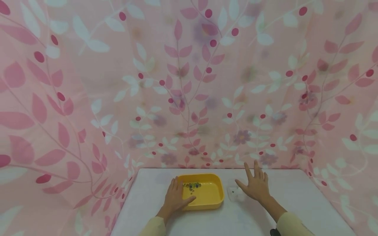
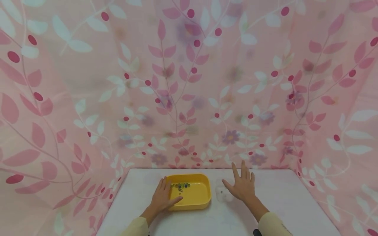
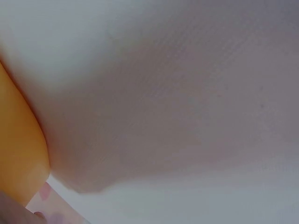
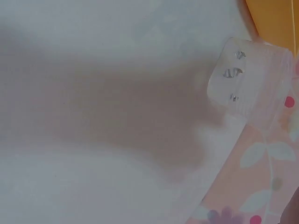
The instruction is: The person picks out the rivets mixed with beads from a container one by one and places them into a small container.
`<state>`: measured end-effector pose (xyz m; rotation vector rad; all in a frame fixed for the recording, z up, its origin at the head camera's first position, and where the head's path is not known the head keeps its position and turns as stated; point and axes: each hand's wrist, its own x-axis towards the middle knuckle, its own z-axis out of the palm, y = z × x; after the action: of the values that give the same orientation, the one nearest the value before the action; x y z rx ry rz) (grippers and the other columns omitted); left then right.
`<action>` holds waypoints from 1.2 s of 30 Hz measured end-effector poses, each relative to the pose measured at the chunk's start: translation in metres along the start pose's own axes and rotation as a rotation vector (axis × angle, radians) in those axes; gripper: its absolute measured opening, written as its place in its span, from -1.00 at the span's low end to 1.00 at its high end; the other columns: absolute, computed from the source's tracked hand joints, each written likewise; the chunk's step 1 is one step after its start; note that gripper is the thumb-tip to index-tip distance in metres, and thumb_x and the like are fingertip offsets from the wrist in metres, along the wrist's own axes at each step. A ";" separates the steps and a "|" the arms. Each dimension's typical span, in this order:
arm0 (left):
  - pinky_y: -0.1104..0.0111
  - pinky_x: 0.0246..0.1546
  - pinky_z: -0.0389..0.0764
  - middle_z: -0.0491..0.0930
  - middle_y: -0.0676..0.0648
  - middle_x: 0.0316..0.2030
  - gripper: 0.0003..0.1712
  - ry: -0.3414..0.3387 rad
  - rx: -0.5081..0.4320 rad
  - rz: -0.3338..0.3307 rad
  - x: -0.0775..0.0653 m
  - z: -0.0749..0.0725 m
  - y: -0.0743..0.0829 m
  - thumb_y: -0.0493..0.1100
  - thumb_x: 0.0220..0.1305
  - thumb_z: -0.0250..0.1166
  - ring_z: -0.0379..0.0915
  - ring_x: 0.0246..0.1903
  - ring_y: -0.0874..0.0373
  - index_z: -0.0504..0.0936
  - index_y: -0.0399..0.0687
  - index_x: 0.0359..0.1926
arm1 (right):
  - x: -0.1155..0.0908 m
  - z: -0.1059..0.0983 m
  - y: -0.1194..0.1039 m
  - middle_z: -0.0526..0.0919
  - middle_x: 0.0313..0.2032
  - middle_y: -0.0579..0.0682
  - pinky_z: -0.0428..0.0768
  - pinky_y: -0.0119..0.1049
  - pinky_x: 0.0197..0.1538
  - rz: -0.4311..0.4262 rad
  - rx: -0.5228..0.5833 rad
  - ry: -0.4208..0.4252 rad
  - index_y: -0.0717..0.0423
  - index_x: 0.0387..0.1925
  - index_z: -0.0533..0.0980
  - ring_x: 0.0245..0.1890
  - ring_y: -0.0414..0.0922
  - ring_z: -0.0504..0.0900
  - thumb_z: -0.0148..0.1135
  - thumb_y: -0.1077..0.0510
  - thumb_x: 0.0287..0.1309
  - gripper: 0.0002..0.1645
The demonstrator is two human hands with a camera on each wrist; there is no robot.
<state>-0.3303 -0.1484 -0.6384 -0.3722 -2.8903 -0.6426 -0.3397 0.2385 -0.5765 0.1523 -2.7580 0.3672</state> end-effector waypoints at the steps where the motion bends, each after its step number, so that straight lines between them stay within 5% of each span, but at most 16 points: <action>1: -0.11 0.46 0.08 -0.03 -0.37 0.52 0.27 0.000 0.001 0.008 0.000 -0.001 0.001 0.63 0.03 0.13 -0.12 0.50 -0.30 0.26 -0.30 0.42 | -0.001 0.001 0.001 -0.35 0.54 0.30 -0.04 0.46 0.33 -0.002 -0.005 0.004 -0.06 0.55 -0.01 0.37 0.42 0.05 0.10 -0.52 0.11 0.16; 9: -0.03 0.49 0.05 -0.07 -0.32 0.54 0.31 -0.063 0.083 -0.029 0.002 -0.008 0.003 0.69 0.01 0.06 -0.14 0.52 -0.24 0.20 -0.23 0.47 | -0.003 0.008 -0.005 -0.40 0.55 0.28 -0.08 0.49 0.33 -0.039 0.015 0.016 -0.07 0.55 -0.02 0.38 0.43 0.04 0.11 -0.53 0.10 0.17; 23: -0.17 0.42 0.11 -0.05 -0.41 0.51 0.40 -0.045 0.001 0.033 -0.002 -0.003 -0.003 0.65 -0.04 0.17 -0.12 0.49 -0.35 0.13 -0.38 0.46 | -0.010 0.022 -0.039 -0.20 0.53 0.34 -0.01 0.51 0.31 -0.126 0.085 0.020 0.01 0.49 0.17 0.35 0.41 0.14 0.18 -0.50 0.06 0.12; 36: -0.10 0.46 0.09 -0.12 -0.38 0.53 0.49 -0.071 0.046 0.023 0.000 -0.005 -0.002 0.73 -0.09 0.09 -0.18 0.52 -0.30 0.05 -0.39 0.49 | -0.012 0.025 -0.075 -0.13 0.52 0.34 0.08 0.48 0.32 -0.195 0.060 -0.023 0.01 0.48 0.20 0.34 0.37 0.22 0.23 -0.49 0.02 0.13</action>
<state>-0.3301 -0.1520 -0.6348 -0.4302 -2.9571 -0.5701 -0.3252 0.1605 -0.5855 0.4394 -2.7254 0.3979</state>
